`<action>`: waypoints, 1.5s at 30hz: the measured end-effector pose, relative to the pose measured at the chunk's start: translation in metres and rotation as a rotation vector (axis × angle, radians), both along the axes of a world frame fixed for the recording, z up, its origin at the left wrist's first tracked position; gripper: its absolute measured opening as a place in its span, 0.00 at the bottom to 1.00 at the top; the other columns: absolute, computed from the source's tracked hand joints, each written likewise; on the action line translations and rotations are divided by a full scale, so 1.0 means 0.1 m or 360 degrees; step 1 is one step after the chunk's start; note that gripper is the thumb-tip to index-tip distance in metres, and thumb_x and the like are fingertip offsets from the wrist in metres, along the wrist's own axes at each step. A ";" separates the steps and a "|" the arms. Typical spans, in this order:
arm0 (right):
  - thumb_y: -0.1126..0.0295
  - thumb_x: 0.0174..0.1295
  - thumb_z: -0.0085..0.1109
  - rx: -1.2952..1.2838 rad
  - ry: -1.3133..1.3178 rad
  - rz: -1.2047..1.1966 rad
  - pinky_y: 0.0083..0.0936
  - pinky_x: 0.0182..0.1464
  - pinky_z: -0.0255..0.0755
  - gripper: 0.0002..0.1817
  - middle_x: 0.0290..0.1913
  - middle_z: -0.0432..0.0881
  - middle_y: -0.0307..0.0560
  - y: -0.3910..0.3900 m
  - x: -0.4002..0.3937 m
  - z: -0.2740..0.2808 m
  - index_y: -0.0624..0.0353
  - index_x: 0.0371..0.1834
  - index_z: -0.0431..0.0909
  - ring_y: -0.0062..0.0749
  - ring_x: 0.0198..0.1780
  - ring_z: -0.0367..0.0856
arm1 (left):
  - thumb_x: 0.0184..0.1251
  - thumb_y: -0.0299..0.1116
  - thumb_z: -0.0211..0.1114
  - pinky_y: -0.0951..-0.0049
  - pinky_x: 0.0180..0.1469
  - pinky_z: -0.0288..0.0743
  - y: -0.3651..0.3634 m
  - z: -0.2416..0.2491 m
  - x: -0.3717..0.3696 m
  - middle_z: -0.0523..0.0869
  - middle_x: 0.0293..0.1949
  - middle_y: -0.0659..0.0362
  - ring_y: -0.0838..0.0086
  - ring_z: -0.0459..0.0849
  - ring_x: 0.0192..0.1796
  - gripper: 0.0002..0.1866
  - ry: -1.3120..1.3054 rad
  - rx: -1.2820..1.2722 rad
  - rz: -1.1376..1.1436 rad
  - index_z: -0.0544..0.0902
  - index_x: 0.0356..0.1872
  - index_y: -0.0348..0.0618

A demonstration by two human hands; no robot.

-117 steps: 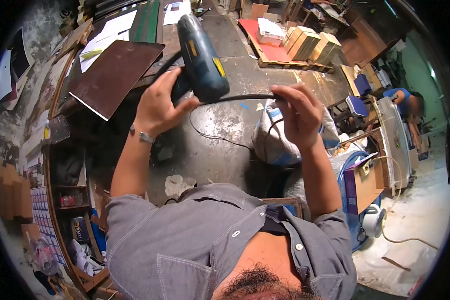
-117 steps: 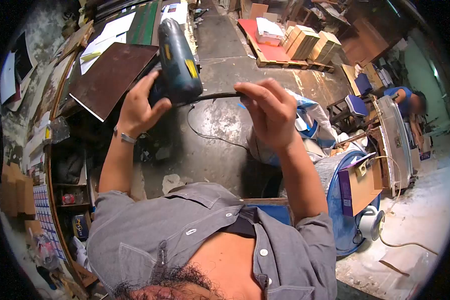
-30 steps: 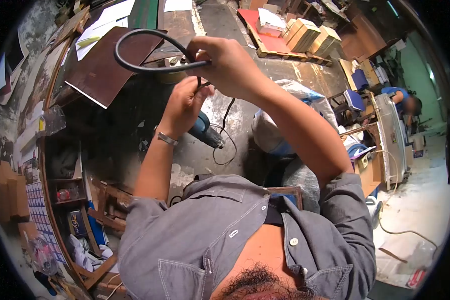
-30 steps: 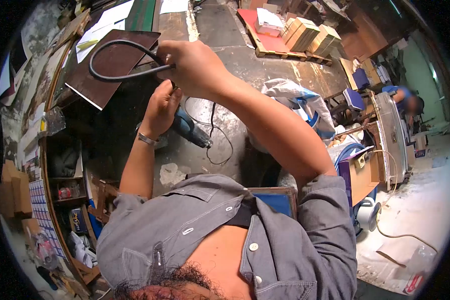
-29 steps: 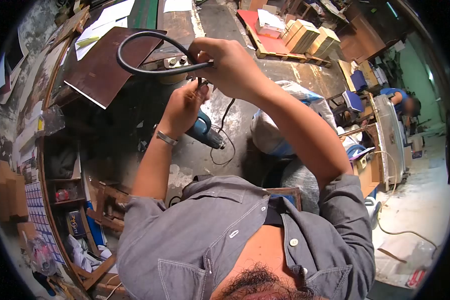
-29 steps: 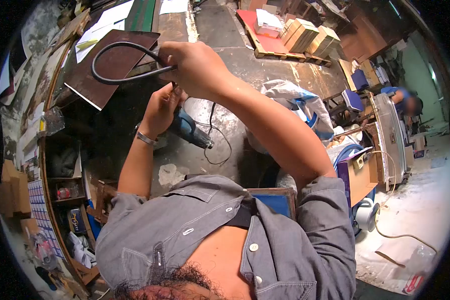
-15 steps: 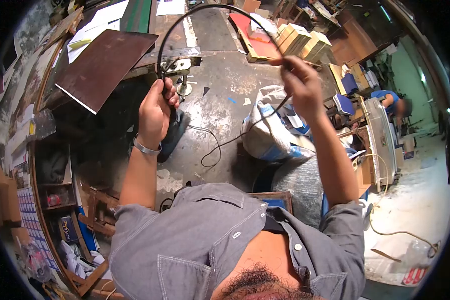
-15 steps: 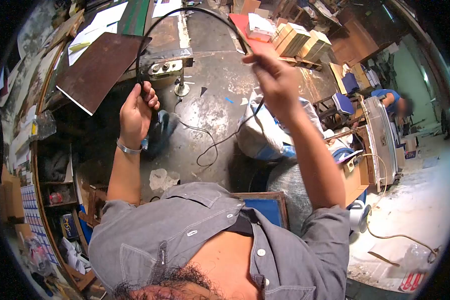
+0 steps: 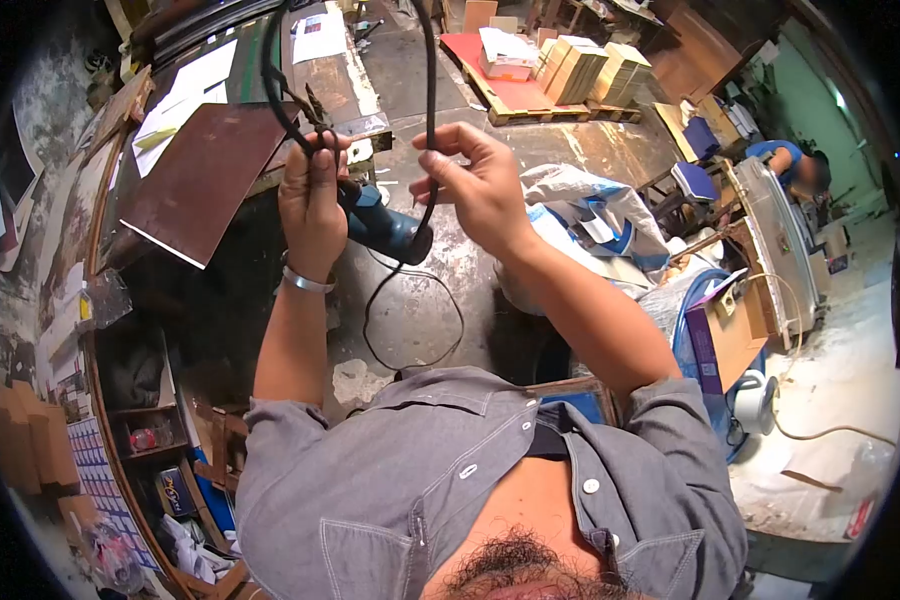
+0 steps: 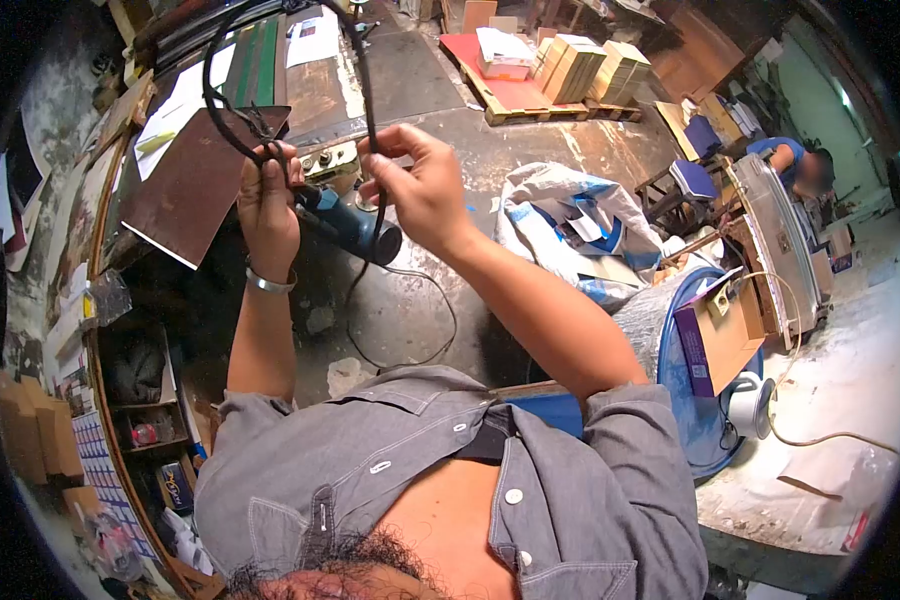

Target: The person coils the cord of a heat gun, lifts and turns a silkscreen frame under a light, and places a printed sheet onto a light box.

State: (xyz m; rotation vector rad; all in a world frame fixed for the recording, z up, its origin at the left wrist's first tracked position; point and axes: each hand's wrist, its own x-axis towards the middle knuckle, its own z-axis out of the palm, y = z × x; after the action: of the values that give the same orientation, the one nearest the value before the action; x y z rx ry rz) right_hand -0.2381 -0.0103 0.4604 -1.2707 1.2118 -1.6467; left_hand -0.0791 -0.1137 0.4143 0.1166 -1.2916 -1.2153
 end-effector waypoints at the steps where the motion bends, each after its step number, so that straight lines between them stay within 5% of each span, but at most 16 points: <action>1: 0.72 0.68 0.58 0.0051 0.0039 -0.0058 0.21 0.35 0.82 0.11 0.41 0.80 0.43 -0.01 -0.05 0.01 0.65 0.50 0.78 0.28 0.37 0.86 | 0.78 0.29 0.53 0.79 0.42 0.73 -0.05 0.01 0.00 0.83 0.49 0.59 0.83 0.74 0.35 0.08 -0.0087 -0.0108 0.0085 0.78 0.50 0.42; 8: 0.76 0.63 0.62 -0.0095 -0.0084 -0.0261 0.20 0.30 0.81 0.05 0.35 0.85 0.47 -0.06 -0.16 0.08 0.67 0.38 0.79 0.25 0.33 0.85 | 0.79 0.31 0.52 0.84 0.32 0.68 -0.12 -0.01 -0.07 0.83 0.48 0.61 0.86 0.70 0.29 0.08 -0.0283 -0.0083 -0.0357 0.79 0.48 0.45; 15: 0.77 0.60 0.64 -0.0238 -0.0040 -0.0259 0.19 0.35 0.79 0.06 0.32 0.86 0.48 -0.14 -0.04 0.21 0.68 0.36 0.78 0.24 0.34 0.85 | 0.78 0.31 0.53 0.89 0.29 0.64 0.15 0.07 -0.13 0.82 0.47 0.63 0.90 0.71 0.32 0.18 -0.0447 -0.0018 -0.0586 0.73 0.65 0.41; 19: 0.80 0.59 0.63 -0.0389 -0.0050 -0.0128 0.18 0.33 0.78 0.03 0.30 0.85 0.47 -0.22 0.04 0.14 0.66 0.32 0.78 0.22 0.32 0.84 | 0.78 0.36 0.54 0.88 0.28 0.64 0.10 -0.04 -0.08 0.82 0.40 0.67 0.89 0.74 0.33 0.14 -0.0578 0.0164 -0.0697 0.78 0.56 0.41; 22: 0.77 0.58 0.65 -0.0346 0.0150 -0.0222 0.21 0.38 0.76 0.06 0.34 0.85 0.45 -0.22 0.06 0.03 0.64 0.39 0.83 0.23 0.34 0.83 | 0.79 0.38 0.54 0.88 0.29 0.63 0.09 0.00 -0.08 0.82 0.37 0.68 0.89 0.74 0.32 0.12 -0.0436 0.0205 -0.0654 0.80 0.51 0.42; 24: 0.73 0.58 0.65 -0.0512 0.0742 -0.0660 0.24 0.43 0.75 0.09 0.37 0.83 0.45 -0.17 -0.04 -0.09 0.61 0.41 0.84 0.27 0.39 0.81 | 0.79 0.38 0.54 0.88 0.29 0.62 0.14 0.04 -0.09 0.82 0.38 0.66 0.87 0.75 0.33 0.13 -0.0387 0.0254 -0.0543 0.80 0.51 0.42; 31: 0.67 0.54 0.66 0.0170 0.0408 -0.0436 0.28 0.47 0.74 0.19 0.39 0.83 0.48 0.29 -0.34 -1.24 0.62 0.47 0.75 0.32 0.42 0.82 | 0.78 0.41 0.55 0.86 0.29 0.63 0.06 0.21 -0.07 0.81 0.37 0.60 0.84 0.74 0.35 0.18 -0.0011 0.0075 -0.0661 0.79 0.54 0.37; 33: 0.66 0.50 0.68 0.0445 0.0436 -0.0319 0.32 0.54 0.73 0.33 0.47 0.82 0.56 0.34 -0.39 -1.67 0.61 0.61 0.69 0.39 0.50 0.81 | 0.77 0.42 0.56 0.85 0.29 0.63 0.03 0.25 -0.08 0.82 0.40 0.59 0.82 0.75 0.37 0.18 0.0058 0.0068 -0.0698 0.80 0.54 0.37; 35: 0.63 0.45 0.72 0.0770 0.0592 -0.0210 0.36 0.60 0.71 0.51 0.59 0.77 0.65 0.39 -0.38 -1.87 0.58 0.75 0.56 0.49 0.58 0.77 | 0.76 0.42 0.56 0.84 0.28 0.63 0.04 0.32 -0.10 0.78 0.51 0.58 0.78 0.76 0.41 0.18 0.0152 0.0031 -0.0723 0.80 0.55 0.39; 36: 0.60 0.44 0.74 0.0843 0.0470 -0.0144 0.35 0.62 0.70 0.52 0.63 0.74 0.65 0.42 -0.34 -1.90 0.57 0.75 0.57 0.49 0.61 0.76 | 0.76 0.42 0.57 0.83 0.28 0.63 0.04 0.36 -0.12 0.76 0.57 0.58 0.76 0.76 0.43 0.18 0.0199 0.0008 -0.0736 0.80 0.55 0.40; 38: 0.57 0.48 0.73 0.0741 0.0834 -0.0057 0.32 0.59 0.71 0.38 0.57 0.81 0.58 0.41 -0.37 -2.20 0.59 0.64 0.73 0.41 0.56 0.80 | 0.76 0.44 0.56 0.83 0.30 0.66 0.07 0.42 -0.14 0.82 0.50 0.58 0.76 0.77 0.44 0.19 0.0244 0.0146 -0.0771 0.80 0.55 0.39; 40: 0.57 0.58 0.68 0.1067 0.0601 0.0288 0.29 0.54 0.72 0.20 0.44 0.87 0.49 0.49 -0.34 -2.27 0.60 0.47 0.84 0.32 0.48 0.83 | 0.77 0.44 0.55 0.83 0.29 0.66 0.07 0.47 -0.13 0.82 0.51 0.56 0.77 0.78 0.42 0.19 0.0254 0.0231 -0.0758 0.80 0.56 0.40; 41: 0.58 0.66 0.61 0.1005 0.0455 0.0318 0.29 0.48 0.73 0.16 0.33 0.88 0.43 0.53 -0.31 -2.39 0.61 0.34 0.85 0.27 0.40 0.83 | 0.77 0.44 0.54 0.83 0.30 0.67 0.04 0.47 -0.11 0.81 0.53 0.56 0.77 0.79 0.43 0.19 0.0206 0.0227 -0.0806 0.80 0.55 0.41; 42: 0.57 0.68 0.58 0.0923 0.0634 0.0376 0.32 0.44 0.73 0.16 0.30 0.86 0.42 0.58 -0.36 -2.45 0.61 0.34 0.83 0.26 0.39 0.82 | 0.78 0.44 0.52 0.83 0.30 0.68 0.00 0.47 -0.07 0.81 0.55 0.56 0.76 0.79 0.44 0.19 0.0159 0.0224 -0.0850 0.80 0.55 0.41; 44: 0.56 0.68 0.57 0.1116 0.0354 0.0187 0.38 0.42 0.73 0.18 0.28 0.84 0.49 0.73 -0.35 -2.26 0.61 0.31 0.80 0.37 0.36 0.83 | 0.79 0.44 0.50 0.84 0.31 0.69 0.00 0.47 -0.02 0.81 0.57 0.55 0.77 0.81 0.44 0.18 0.0096 0.0314 -0.0815 0.80 0.53 0.42; 45: 0.57 0.68 0.57 0.1047 0.0621 0.0079 0.41 0.41 0.73 0.17 0.29 0.84 0.52 0.79 -0.38 -2.19 0.61 0.32 0.79 0.43 0.36 0.83 | 0.79 0.44 0.51 0.85 0.31 0.69 0.04 0.47 0.01 0.81 0.56 0.53 0.78 0.82 0.42 0.18 0.0076 0.0406 -0.0738 0.81 0.52 0.42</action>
State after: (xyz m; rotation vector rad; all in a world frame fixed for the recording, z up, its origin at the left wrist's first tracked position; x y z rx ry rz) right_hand -0.2760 0.0683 0.2414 -1.1911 1.7496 -0.8510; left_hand -0.0783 -0.1099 0.4618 -0.0321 -1.1499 -1.7672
